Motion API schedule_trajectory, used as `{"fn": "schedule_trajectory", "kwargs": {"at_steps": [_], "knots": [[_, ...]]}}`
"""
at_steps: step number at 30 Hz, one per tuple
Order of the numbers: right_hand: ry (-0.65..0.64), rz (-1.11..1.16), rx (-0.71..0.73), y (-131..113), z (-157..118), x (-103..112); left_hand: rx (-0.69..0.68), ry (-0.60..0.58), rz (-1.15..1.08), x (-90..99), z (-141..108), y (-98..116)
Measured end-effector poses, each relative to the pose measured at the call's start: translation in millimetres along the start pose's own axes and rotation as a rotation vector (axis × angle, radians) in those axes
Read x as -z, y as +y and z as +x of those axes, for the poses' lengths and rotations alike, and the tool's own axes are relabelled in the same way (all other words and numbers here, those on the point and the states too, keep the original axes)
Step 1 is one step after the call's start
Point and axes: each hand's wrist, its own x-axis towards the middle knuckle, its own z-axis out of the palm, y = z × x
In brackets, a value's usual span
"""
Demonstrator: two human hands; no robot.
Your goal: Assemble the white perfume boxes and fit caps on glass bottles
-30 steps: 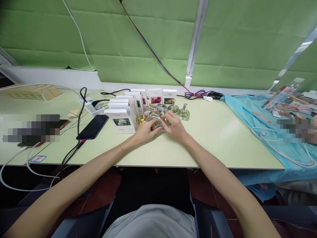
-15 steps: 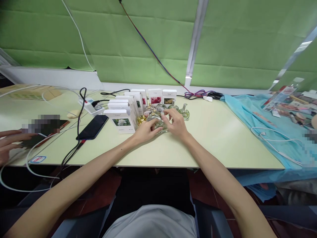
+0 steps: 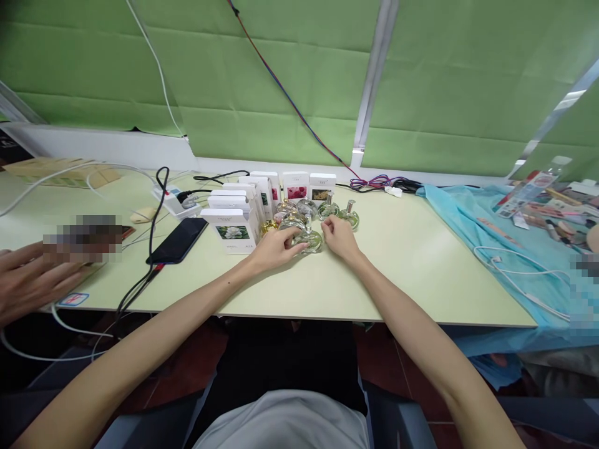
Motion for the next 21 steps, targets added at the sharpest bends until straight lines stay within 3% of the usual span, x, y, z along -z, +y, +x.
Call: {"fn": "schedule_trajectory", "kwargs": {"at_steps": [6, 13, 21], "knots": [[-0.056, -0.054, 0.026, -2, 0, -6, -0.02, 0.017, -0.037, 0.8, -2, 2], [-0.142, -0.087, 0.045, -10, 7, 0, -0.111, 0.115, -0.145, -3.5, -4, 0], [-0.289, -0.101, 0.048, -19, 24, 9, -0.359, 0.097, -0.131, -12.3, -7, -2]]}}
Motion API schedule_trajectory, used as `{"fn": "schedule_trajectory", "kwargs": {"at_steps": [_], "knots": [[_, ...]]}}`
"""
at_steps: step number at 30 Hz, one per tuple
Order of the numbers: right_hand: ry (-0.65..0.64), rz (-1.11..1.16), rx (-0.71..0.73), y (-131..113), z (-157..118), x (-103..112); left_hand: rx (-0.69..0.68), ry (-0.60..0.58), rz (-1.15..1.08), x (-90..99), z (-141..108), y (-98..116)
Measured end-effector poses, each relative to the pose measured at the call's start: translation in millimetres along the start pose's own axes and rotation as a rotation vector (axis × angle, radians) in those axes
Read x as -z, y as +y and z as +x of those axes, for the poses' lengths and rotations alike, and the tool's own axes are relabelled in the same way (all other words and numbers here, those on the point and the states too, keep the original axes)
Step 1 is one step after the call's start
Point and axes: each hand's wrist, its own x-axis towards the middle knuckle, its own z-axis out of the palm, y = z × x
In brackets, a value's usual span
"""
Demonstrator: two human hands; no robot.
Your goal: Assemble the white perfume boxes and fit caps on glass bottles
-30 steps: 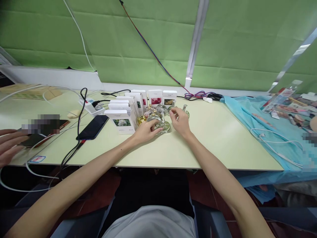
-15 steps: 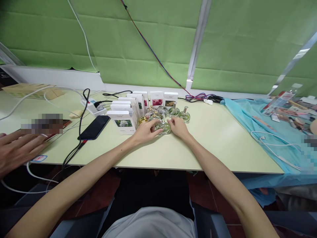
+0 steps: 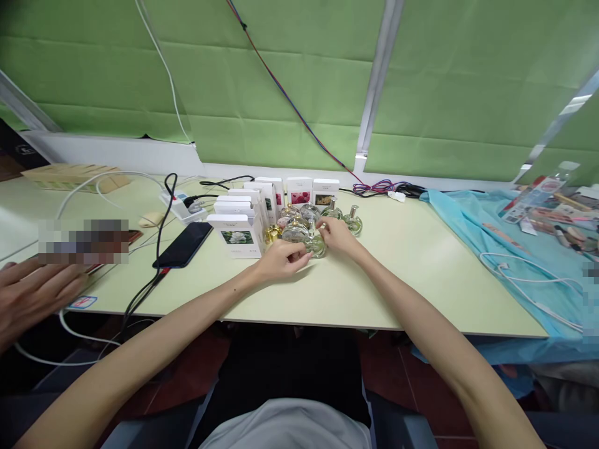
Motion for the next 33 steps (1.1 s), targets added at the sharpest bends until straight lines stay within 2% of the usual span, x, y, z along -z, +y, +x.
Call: {"fn": "schedule_trajectory", "kwargs": {"at_steps": [7, 11, 33], "knots": [[-0.127, -0.229, 0.068, 1, 25, 4, -0.008, -0.019, 0.018, 0.7, 0, 2], [-0.149, -0.297, 0.08, 1, 34, -1, -0.011, -0.005, 0.022, 1.4, 0, 3], [0.015, -0.212, 0.115, 12, 22, -11, -0.045, -0.013, 0.042, -0.7, 1, 2]]}}
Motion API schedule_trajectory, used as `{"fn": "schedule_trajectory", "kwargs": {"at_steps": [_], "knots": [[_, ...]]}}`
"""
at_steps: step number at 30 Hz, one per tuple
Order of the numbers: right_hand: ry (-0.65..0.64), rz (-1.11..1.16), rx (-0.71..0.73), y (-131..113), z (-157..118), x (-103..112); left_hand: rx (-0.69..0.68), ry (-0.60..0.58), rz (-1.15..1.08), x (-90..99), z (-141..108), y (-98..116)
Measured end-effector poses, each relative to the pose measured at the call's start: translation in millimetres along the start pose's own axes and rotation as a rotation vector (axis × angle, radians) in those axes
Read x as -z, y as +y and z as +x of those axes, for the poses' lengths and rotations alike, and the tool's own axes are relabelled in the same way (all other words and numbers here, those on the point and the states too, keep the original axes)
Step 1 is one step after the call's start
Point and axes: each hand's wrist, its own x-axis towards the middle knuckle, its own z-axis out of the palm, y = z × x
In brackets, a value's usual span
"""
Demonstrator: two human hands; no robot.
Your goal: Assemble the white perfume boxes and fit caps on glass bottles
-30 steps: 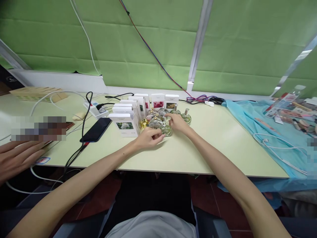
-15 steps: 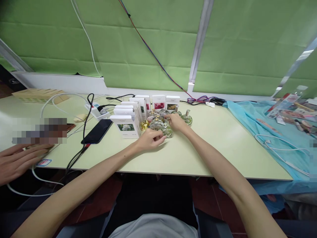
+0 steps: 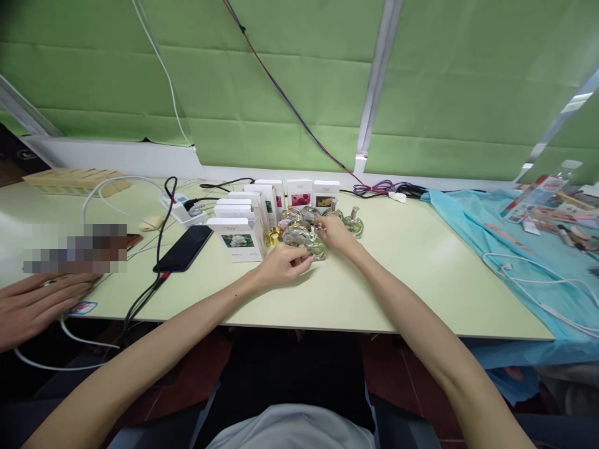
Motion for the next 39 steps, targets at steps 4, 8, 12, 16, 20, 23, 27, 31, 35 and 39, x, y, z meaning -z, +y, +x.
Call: {"fn": "schedule_trajectory", "kwargs": {"at_steps": [4, 8, 12, 16, 20, 23, 27, 31, 35, 39], "knots": [[0.049, 0.082, -0.035, 1, -8, -4, 0.005, -0.004, 0.004, -0.7, -1, -1], [0.083, 0.158, -0.035, 1, -16, -7, 0.039, -0.024, 0.007, 0.0, -1, 0], [0.087, 0.184, -0.026, -3, -21, -6, 0.065, -0.035, 0.01, 2.0, -1, 2], [0.087, 0.196, -0.04, -7, -23, -3, 0.065, -0.031, 0.013, 3.4, -1, 1], [0.101, 0.186, -0.046, -9, -24, 0, 0.054, 0.0, 0.013, 2.9, -1, -1], [0.135, 0.179, -0.034, -8, -24, 1, 0.096, 0.074, 0.03, 2.7, -1, -2], [0.229, 0.204, -0.033, -8, -24, 4, 0.208, 0.14, 0.037, 4.1, 0, -2], [0.319, 0.241, -0.055, -12, -24, 8, 0.323, 0.092, 0.071, 5.7, 1, -5], [0.412, 0.284, -0.055, -18, -26, 13, 0.39, 0.031, 0.108, 5.1, 1, -9], [0.471, 0.342, -0.049, -25, -29, 16, 0.412, 0.014, 0.122, 4.1, 1, -10]]}}
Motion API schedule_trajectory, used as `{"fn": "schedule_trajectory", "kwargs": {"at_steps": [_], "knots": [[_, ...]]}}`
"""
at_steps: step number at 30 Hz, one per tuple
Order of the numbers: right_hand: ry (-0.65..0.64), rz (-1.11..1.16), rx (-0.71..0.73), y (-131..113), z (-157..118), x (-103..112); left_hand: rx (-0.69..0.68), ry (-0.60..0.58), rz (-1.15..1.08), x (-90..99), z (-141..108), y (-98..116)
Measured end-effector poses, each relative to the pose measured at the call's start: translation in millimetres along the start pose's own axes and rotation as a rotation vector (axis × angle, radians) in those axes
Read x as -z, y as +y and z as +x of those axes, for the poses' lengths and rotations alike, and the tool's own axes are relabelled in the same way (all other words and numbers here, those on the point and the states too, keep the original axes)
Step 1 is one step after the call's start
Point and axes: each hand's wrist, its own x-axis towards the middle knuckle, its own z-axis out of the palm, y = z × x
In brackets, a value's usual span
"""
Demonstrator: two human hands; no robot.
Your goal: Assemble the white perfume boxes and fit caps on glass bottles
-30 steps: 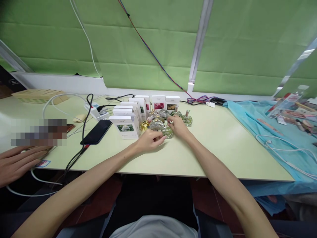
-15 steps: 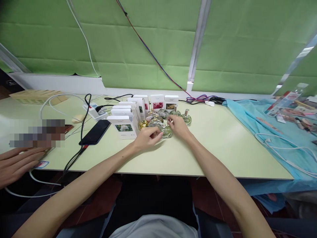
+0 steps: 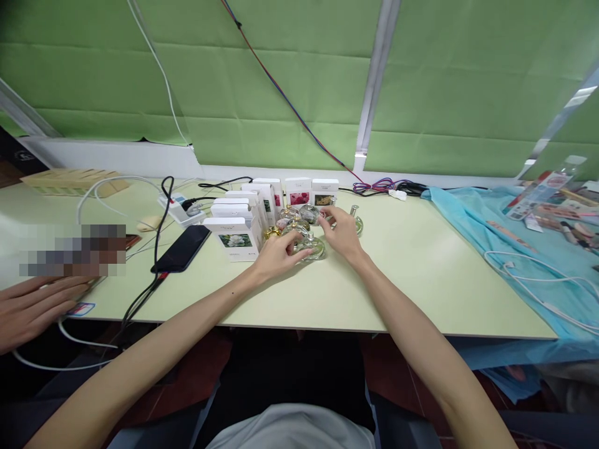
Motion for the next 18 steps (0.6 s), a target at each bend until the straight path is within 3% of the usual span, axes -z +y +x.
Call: {"fn": "schedule_trajectory", "kwargs": {"at_steps": [11, 18], "knots": [[0.093, 0.126, 0.029, -18, -6, 0, 0.015, 0.028, 0.011, 3.3, 1, 3], [0.087, 0.13, 0.057, -21, -9, -3, 0.033, 0.015, 0.012, 4.5, 0, 5]]}}
